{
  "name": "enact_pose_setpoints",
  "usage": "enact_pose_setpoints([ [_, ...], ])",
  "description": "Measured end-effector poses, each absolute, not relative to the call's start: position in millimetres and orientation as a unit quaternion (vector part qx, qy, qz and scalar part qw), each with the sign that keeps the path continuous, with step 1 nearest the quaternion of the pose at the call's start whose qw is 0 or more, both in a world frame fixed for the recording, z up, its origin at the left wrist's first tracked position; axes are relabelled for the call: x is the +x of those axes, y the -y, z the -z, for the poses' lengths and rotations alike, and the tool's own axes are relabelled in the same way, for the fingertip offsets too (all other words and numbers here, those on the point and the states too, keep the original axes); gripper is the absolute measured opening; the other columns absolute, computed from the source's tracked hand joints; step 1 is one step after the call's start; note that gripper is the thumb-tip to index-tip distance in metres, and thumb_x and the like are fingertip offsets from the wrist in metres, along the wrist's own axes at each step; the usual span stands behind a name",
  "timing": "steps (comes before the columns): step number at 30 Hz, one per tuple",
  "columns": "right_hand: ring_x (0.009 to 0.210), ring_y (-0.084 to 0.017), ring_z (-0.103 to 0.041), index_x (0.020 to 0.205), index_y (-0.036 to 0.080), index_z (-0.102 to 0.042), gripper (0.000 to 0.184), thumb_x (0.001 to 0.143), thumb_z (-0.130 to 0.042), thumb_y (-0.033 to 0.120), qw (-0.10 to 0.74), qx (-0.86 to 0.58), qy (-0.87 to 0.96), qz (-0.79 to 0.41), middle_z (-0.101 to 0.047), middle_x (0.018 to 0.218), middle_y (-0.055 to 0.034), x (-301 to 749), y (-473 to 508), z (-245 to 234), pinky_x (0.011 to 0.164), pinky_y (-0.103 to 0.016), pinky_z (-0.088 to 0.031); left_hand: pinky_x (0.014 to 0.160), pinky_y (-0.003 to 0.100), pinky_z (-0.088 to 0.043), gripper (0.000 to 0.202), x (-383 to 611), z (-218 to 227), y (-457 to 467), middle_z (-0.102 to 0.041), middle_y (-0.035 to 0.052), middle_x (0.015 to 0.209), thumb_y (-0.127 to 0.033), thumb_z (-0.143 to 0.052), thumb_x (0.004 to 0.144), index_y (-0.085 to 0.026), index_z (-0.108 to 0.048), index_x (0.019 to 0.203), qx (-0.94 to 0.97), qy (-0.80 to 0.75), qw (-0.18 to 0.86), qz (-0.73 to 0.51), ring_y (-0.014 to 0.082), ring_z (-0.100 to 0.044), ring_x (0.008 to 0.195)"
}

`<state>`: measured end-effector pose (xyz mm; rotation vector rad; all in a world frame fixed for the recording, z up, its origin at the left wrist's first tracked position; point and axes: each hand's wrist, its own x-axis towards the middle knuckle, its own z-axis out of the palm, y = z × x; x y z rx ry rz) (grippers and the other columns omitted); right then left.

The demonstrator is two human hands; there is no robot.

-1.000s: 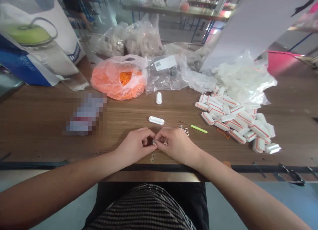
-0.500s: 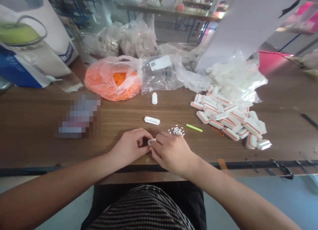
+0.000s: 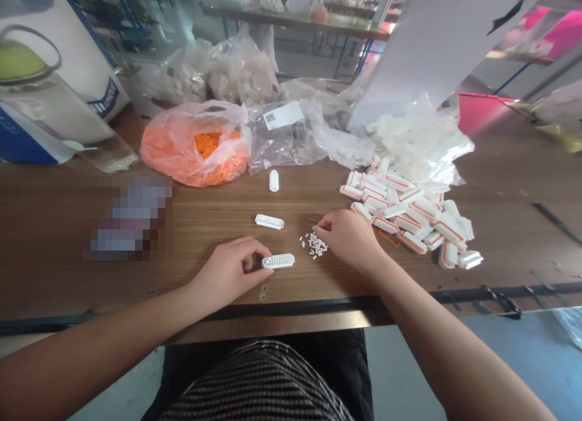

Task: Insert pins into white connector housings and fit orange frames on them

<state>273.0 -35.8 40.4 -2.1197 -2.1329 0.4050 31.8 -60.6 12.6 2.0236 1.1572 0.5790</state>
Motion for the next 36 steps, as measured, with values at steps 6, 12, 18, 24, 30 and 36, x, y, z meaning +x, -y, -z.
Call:
enact_pose_setpoints([
  [6, 0.054, -0.016, -0.06, 0.068, 0.019, -0.075, 0.019, 0.075, -0.061, 0.031, 0.095, -0.71, 0.669, -0.198, -0.07, 0.06, -0.0025, 272, 28, -34, 0.05, -0.027, -0.039, 0.058, 0.023, -0.04, 0.009, 32, -12, 61, -0.056, -0.0039, 0.072, -0.017, -0.07, 0.075, -0.02, -0.066, 0.083, 0.783, -0.45, 0.361, -0.23, 0.0087, -0.046, 0.056],
  [12, 0.051, -0.012, -0.054, 0.065, 0.018, -0.07, 0.016, 0.073, -0.064, 0.03, 0.237, -0.62, 0.669, -0.336, -0.066, 0.058, -0.0003, 251, 46, -37, 0.048, -0.024, -0.039, 0.059, 0.023, -0.04, 0.011, 32, -9, 62, -0.054, -0.0042, 0.071, -0.016, -0.07, 0.074, -0.02, -0.066, 0.083, 0.782, -0.444, 0.369, -0.235, 0.0087, -0.046, 0.056],
  [18, 0.052, -0.009, -0.049, 0.067, 0.019, -0.069, 0.013, 0.077, -0.065, 0.026, 0.233, -0.532, 0.721, -0.378, -0.06, 0.058, 0.0027, 224, 68, -37, 0.05, -0.022, -0.037, 0.058, 0.024, -0.039, 0.012, 31, -8, 62, -0.052, -0.0045, 0.069, -0.017, -0.071, 0.074, -0.02, -0.067, 0.085, 0.781, -0.445, 0.368, -0.236, 0.0096, -0.046, 0.057],
  [24, 0.053, -0.01, -0.05, 0.069, 0.02, -0.069, 0.013, 0.079, -0.064, 0.024, 0.206, -0.53, 0.759, -0.317, -0.06, 0.059, 0.0026, 222, 67, -33, 0.055, -0.024, -0.039, 0.059, 0.025, -0.038, 0.012, 31, -9, 62, -0.049, -0.0053, 0.067, -0.016, -0.072, 0.074, -0.019, -0.066, 0.084, 0.781, -0.442, 0.371, -0.241, 0.0097, -0.047, 0.058],
  [30, 0.056, -0.01, -0.053, 0.068, 0.019, -0.066, 0.013, 0.08, -0.062, 0.02, 0.214, -0.503, 0.801, -0.244, -0.063, 0.062, 0.0009, 218, 69, -35, 0.058, -0.025, -0.04, 0.059, 0.025, -0.038, 0.009, 32, -10, 62, -0.049, -0.0052, 0.066, -0.018, -0.072, 0.075, -0.019, -0.066, 0.081, 0.777, -0.449, 0.372, -0.237, 0.0103, -0.047, 0.058],
  [36, 0.06, -0.012, -0.055, 0.074, 0.017, -0.068, 0.018, 0.087, -0.056, 0.019, 0.197, -0.436, 0.858, -0.187, -0.064, 0.067, -0.0021, 223, 69, -38, 0.059, -0.026, -0.04, 0.059, 0.025, -0.037, 0.009, 33, -12, 62, -0.05, -0.0049, 0.066, -0.017, -0.072, 0.075, -0.019, -0.067, 0.082, 0.769, -0.463, 0.376, -0.229, 0.0105, -0.048, 0.059],
])
